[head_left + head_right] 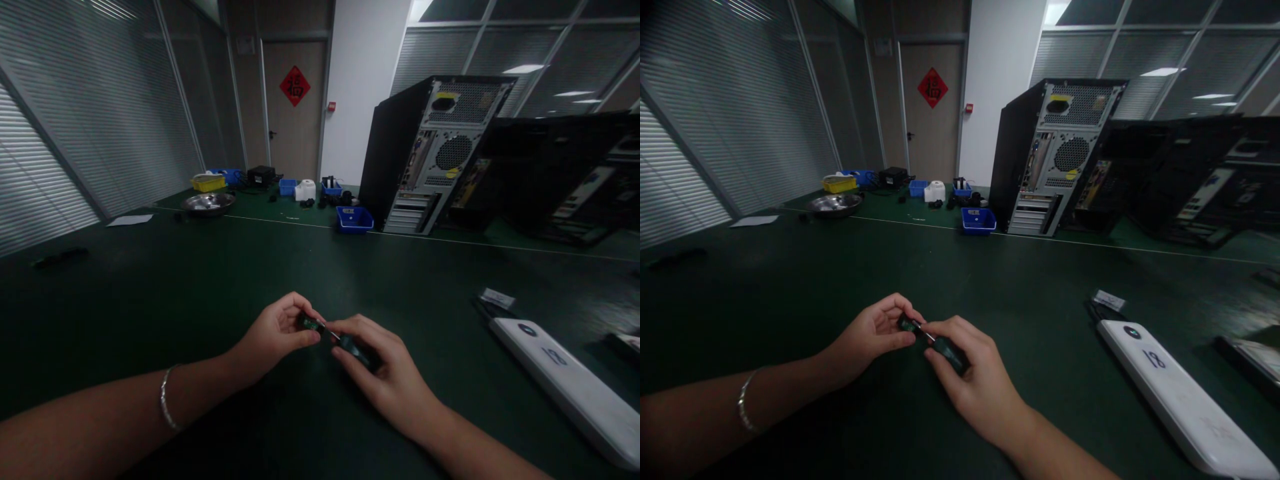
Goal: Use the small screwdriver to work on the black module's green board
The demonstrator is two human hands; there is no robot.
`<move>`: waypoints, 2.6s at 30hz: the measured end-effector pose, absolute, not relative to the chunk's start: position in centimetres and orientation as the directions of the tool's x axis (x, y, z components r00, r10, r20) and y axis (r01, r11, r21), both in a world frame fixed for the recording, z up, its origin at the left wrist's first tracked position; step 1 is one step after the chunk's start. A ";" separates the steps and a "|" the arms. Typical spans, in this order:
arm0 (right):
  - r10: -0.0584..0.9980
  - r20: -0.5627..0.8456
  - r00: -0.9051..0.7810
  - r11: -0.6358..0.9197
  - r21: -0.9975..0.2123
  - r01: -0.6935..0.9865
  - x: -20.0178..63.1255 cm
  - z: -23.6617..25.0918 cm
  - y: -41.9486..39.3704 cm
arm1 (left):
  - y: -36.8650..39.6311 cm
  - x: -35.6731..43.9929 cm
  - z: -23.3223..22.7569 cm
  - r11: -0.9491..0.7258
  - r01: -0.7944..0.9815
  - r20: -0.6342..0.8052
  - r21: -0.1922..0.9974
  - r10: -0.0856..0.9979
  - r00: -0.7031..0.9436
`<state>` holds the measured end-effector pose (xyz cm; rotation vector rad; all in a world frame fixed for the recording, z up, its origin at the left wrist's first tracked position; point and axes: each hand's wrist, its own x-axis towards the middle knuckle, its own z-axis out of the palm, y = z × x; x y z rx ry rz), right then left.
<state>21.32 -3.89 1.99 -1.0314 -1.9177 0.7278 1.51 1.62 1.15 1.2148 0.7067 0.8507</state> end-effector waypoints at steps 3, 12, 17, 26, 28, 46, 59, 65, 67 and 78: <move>0.865 0.378 -0.331 0.491 -0.777 0.394 21.4 1.8 -3.8 | 1.5 1.5 1.3 0.150 -0.190 -0.028 0.970 0.848 0.529; 0.858 0.364 -0.363 0.497 -0.768 0.404 21.2 1.8 -3.7 | 1.6 1.3 0.8 0.085 -0.197 0.030 0.977 0.854 0.520; 0.846 0.404 -0.349 0.523 -0.759 0.389 21.1 1.8 -3.9 | 1.8 1.1 0.7 0.009 -0.113 0.046 0.994 0.877 0.477; 0.842 0.442 -0.309 0.535 -0.757 0.375 21.3 1.7 -3.8 | 1.6 0.9 0.5 0.010 -0.030 0.009 0.999 0.823 0.568; 0.843 0.442 -0.306 0.534 -0.756 0.378 21.3 1.8 -3.8 | 1.4 0.8 0.8 -0.011 0.006 0.006 1.000 0.814 0.581; 0.849 0.434 -0.301 0.525 -0.760 0.383 21.4 1.7 -3.7 | 1.1 1.1 1.0 -0.214 0.122 0.100 0.969 0.796 0.597; 0.866 0.417 -0.275 0.495 -0.790 0.361 21.5 1.7 -3.7 | 1.5 0.8 0.9 -0.359 0.091 0.273 0.929 0.829 0.488; 0.866 0.407 -0.292 0.492 -0.801 0.342 21.3 1.8 -3.7 | 1.5 0.7 1.0 -0.318 0.077 0.240 0.945 0.834 0.497; 0.865 0.403 -0.297 0.489 -0.808 0.327 21.4 1.9 -3.8 | 1.6 0.7 1.1 -0.278 0.065 0.209 0.958 0.839 0.502; 0.867 0.397 -0.300 0.477 -0.836 0.272 21.3 1.8 -3.7 | 1.6 0.9 1.2 -0.152 0.007 0.125 0.988 0.842 0.525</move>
